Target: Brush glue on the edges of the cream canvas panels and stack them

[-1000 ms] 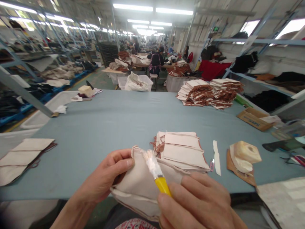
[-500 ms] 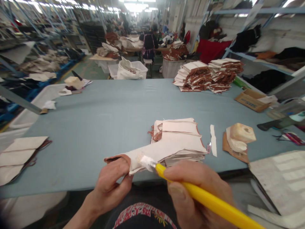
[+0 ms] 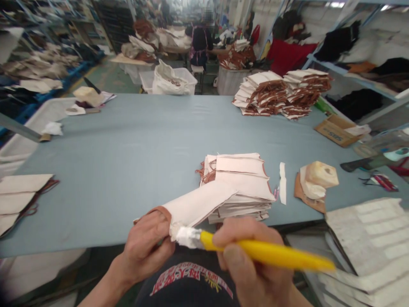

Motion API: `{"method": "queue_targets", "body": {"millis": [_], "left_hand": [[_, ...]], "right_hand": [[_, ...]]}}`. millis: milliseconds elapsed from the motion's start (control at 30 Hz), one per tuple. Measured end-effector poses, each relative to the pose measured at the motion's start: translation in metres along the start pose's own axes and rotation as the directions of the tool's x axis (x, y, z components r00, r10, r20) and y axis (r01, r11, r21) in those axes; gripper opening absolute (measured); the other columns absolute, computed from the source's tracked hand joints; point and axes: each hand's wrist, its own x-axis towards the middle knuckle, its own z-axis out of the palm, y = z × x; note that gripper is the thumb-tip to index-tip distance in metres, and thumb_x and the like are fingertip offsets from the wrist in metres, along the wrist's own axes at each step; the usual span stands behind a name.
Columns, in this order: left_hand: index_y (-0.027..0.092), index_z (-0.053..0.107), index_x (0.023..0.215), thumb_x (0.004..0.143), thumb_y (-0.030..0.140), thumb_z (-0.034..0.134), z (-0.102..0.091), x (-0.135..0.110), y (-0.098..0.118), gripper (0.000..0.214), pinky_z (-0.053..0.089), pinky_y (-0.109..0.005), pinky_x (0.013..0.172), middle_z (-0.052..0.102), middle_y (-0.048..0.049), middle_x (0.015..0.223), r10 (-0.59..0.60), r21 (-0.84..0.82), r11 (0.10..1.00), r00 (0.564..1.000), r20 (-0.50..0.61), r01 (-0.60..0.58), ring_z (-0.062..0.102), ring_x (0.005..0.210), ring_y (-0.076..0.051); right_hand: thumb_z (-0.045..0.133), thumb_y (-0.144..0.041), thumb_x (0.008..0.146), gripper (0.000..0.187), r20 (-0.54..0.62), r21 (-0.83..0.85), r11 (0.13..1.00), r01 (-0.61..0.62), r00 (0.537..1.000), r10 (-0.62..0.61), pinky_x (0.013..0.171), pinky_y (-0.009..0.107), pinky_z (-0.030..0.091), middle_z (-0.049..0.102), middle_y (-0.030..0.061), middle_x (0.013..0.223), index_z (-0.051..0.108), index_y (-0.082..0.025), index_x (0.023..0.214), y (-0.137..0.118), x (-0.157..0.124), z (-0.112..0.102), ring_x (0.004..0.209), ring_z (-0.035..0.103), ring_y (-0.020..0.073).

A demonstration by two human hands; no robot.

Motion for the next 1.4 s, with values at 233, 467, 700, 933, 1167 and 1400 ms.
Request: {"method": "queue_targets", "body": {"millis": [233, 467, 700, 933, 1167, 1400], "left_hand": [[0.023, 0.048, 0.080, 0.083, -0.008, 0.046, 0.006, 0.003, 0.002, 0.031, 0.039, -0.028, 0.060, 0.055, 0.0028, 0.064, -0.024, -0.005, 1.000, 1.000, -0.020, 0.024, 0.049, 0.060, -0.014], [0.023, 0.047, 0.080, 0.081, -0.009, 0.045, 0.010, 0.003, 0.005, 0.032, 0.038, -0.028, 0.059, 0.056, 0.0020, 0.065, 0.001, -0.038, 0.999, 1.000, -0.003, -0.001, 0.049, 0.061, -0.014], [0.021, 0.051, 0.081, 0.079, -0.006, 0.047, 0.009, -0.003, 0.023, 0.028, 0.046, -0.029, 0.072, 0.066, -0.0038, 0.079, -0.068, -0.106, 0.992, 0.997, 0.042, 0.072, 0.059, 0.078, -0.017], [0.017, 0.056, 0.076, 0.073, -0.009, 0.051, 0.006, -0.008, 0.031, 0.026, 0.053, -0.034, 0.095, 0.068, -0.0146, 0.125, -0.206, -0.350, 0.908, 0.973, 0.105, 0.230, 0.065, 0.110, -0.023], [0.015, 0.072, 0.077, 0.089, 0.017, 0.058, -0.014, 0.001, 0.023, 0.018, 0.046, -0.020, 0.065, 0.067, -0.0039, 0.076, -0.753, -0.541, 0.502, 0.649, 0.111, 0.675, 0.060, 0.071, -0.014], [0.015, 0.080, 0.095, 0.093, 0.047, 0.067, -0.058, 0.004, 0.022, 0.035, 0.045, -0.022, 0.067, 0.072, -0.0050, 0.087, -0.763, -0.566, 0.366, 0.586, 0.272, 0.739, 0.057, 0.075, -0.015]], "right_hand": [[0.067, -0.059, 0.100, 0.044, 0.144, 0.223, 0.875, -0.430, 0.902, 0.407, 0.038, 0.022, 0.026, 0.045, -0.0056, 0.045, 0.067, -0.020, 0.079, 0.026, 0.035, -0.009, 0.038, 0.035, 0.0095], [0.066, -0.066, 0.096, 0.051, 0.236, 0.024, 0.846, -0.533, 0.825, 0.513, 0.039, 0.023, 0.020, 0.035, -0.0079, 0.044, 0.065, -0.018, 0.076, 0.043, 0.049, -0.033, 0.039, 0.026, 0.0083], [0.059, -0.055, 0.106, 0.037, 0.022, -0.067, 0.979, -0.193, 0.981, 0.195, 0.052, 0.027, 0.049, 0.063, -0.0011, 0.060, 0.069, -0.021, 0.096, 0.055, 0.058, -0.033, 0.052, 0.059, 0.0161], [0.046, -0.033, 0.113, 0.023, 0.320, -0.134, 0.980, 0.144, 0.943, -0.095, 0.082, 0.032, 0.061, 0.077, 0.0006, 0.086, 0.066, -0.023, 0.118, 0.064, 0.060, 0.001, 0.085, 0.076, 0.0188], [0.051, -0.024, 0.110, 0.020, 0.178, -0.405, 0.830, 0.384, 0.923, -0.340, 0.080, 0.029, 0.061, 0.079, 0.0026, 0.093, 0.064, -0.022, 0.125, 0.056, 0.025, 0.012, 0.083, 0.078, 0.0184], [0.044, -0.033, 0.112, 0.025, -0.171, -0.355, 0.895, 0.271, 0.922, -0.348, 0.054, 0.027, 0.050, 0.064, -0.0027, 0.068, 0.065, -0.020, 0.114, 0.062, 0.049, 0.061, 0.052, 0.061, 0.0147]]}}
